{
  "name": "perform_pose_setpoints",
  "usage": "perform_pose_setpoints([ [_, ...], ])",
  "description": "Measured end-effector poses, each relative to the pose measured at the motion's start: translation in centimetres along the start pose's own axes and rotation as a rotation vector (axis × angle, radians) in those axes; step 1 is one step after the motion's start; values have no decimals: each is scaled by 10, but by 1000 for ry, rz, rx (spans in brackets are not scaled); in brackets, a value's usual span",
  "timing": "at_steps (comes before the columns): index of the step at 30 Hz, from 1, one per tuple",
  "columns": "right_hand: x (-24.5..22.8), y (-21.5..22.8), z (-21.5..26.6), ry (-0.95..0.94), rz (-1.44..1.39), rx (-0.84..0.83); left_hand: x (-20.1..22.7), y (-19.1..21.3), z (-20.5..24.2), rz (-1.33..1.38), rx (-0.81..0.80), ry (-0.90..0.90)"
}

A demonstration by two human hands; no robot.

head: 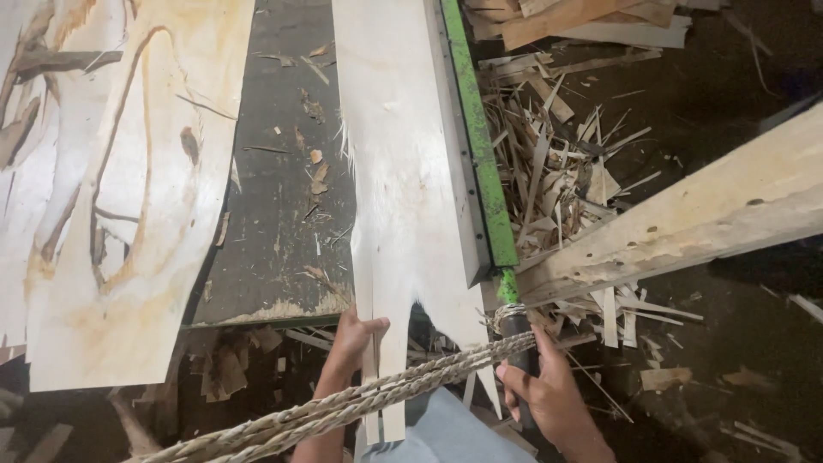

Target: Manually feeding and trimming thin wood veneer strips using an industrial cutting machine.

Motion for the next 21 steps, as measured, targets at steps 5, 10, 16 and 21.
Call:
perform_pose_setpoints([
  [5, 19, 4, -13, -3, 18, -16, 17, -8, -6, 28, 2, 56],
  [10, 8, -2, -6, 4, 105, 28, 27, -1, -20, -67, 19, 71],
  [16, 0, -6, 2, -35, 155, -2, 13, 12, -56, -114, 35, 36],
  [21, -1, -6, 4, -76, 212, 18, 26, 18, -63, -85, 74, 26],
])
Point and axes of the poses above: each hand's wrist, its own z-axis away from the middle knuckle, its own y-axis out of the back of the hand, x = y × z, the point moved 6 cm from there along -z, towards the middle knuckle, and after that the axes turned 8 degrees about -z, right-handed, at the moved point
